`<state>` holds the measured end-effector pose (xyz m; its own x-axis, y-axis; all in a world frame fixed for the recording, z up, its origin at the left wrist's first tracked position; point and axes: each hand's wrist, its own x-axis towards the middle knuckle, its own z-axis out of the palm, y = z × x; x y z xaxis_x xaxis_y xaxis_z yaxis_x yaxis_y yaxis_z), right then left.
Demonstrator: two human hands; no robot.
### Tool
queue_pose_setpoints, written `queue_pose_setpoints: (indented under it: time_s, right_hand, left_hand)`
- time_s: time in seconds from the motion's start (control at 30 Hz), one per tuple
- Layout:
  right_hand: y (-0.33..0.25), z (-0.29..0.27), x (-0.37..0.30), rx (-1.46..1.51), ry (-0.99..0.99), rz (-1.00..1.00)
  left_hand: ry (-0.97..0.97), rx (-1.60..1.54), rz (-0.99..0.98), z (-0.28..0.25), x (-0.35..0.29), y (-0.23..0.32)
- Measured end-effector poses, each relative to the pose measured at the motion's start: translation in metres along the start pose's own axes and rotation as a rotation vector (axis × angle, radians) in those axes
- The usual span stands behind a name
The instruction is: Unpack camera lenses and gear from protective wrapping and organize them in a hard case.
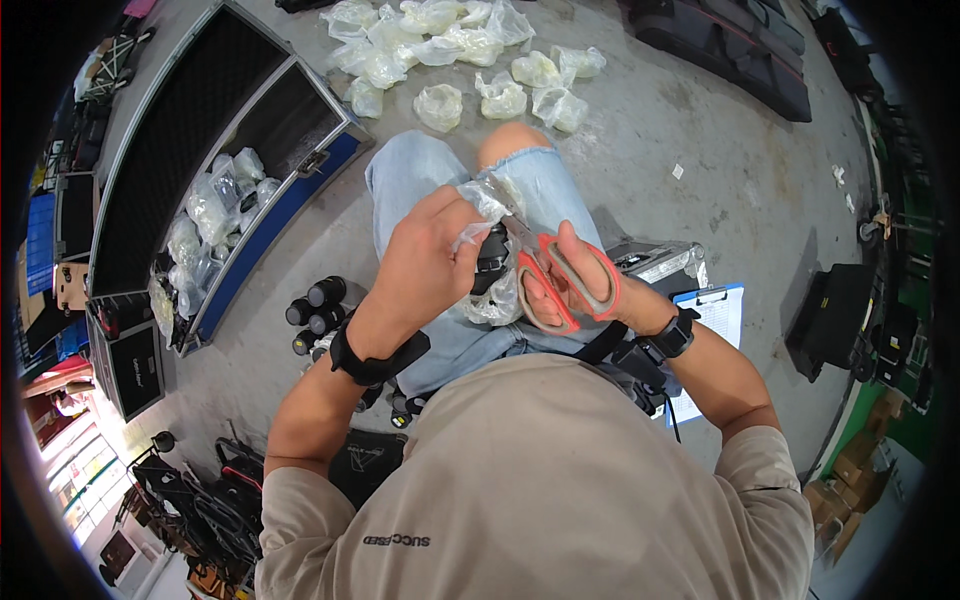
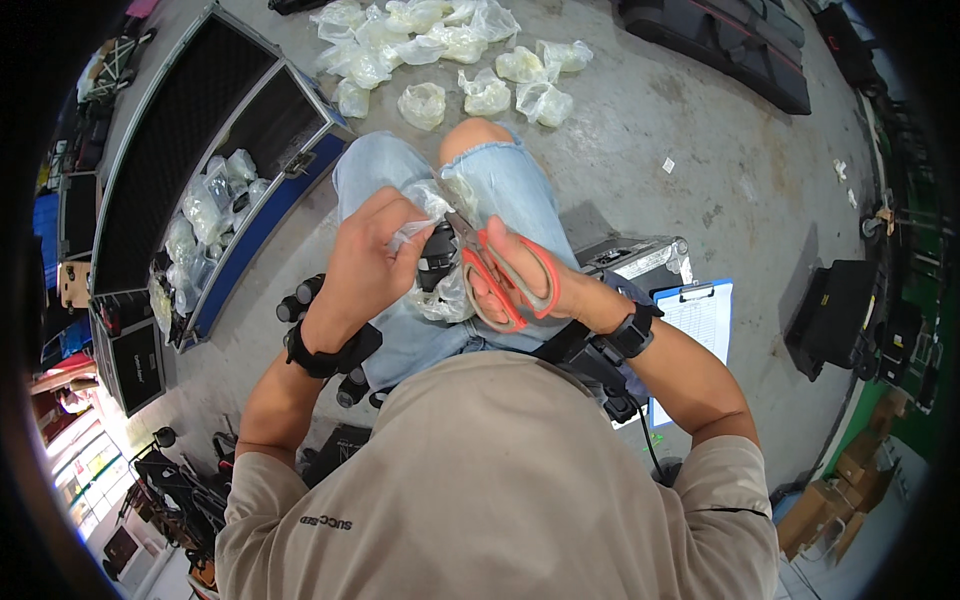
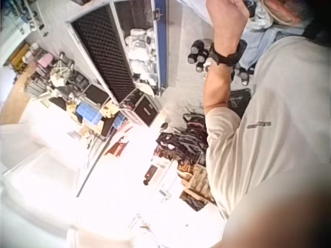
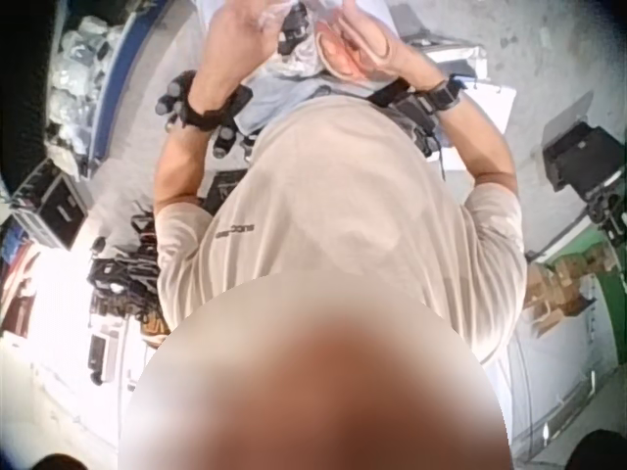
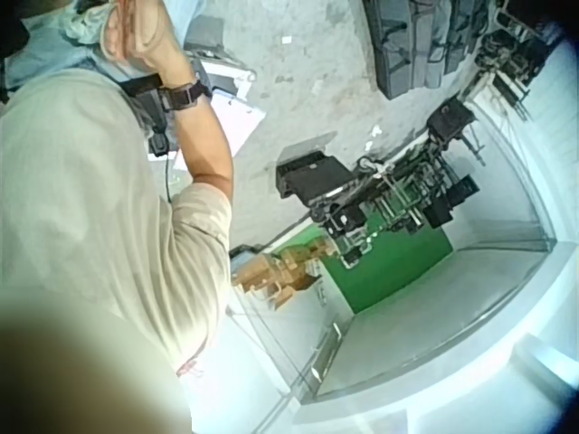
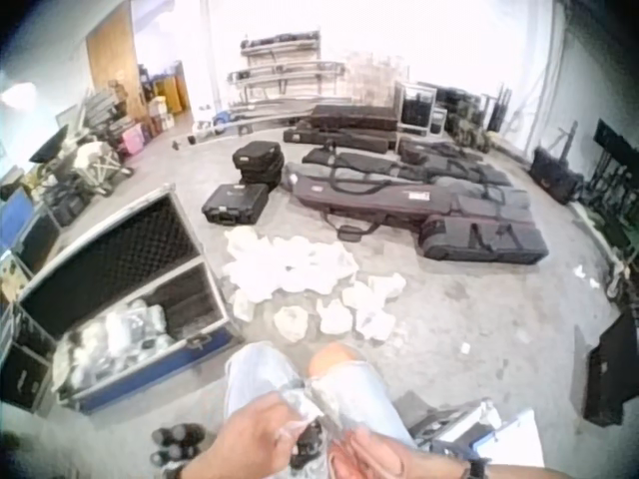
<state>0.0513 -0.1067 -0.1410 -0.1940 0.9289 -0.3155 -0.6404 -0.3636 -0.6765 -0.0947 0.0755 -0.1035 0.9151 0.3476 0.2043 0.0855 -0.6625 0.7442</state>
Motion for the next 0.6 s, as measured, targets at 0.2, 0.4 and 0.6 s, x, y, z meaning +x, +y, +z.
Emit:
queue_pose_setpoints:
  time_s: [0.2,0.4,0.6]
  right_hand:
    - [0.008,-0.003,0.002,-0.074,0.002,-0.008]
    - [0.002,-0.01,-0.007,-0.063,0.051,-0.029]
    - [-0.028,-0.041,-0.063,0.033,-0.024,0.202]
  left_hand:
    - [0.078,-0.175,-0.041,-0.002,-0.015,-0.017]
    - [0.039,-0.835,-0.507,-0.011,-0.027,-0.049]
    - [-0.006,-1.046,-0.684,0.003,-0.022,-0.053]
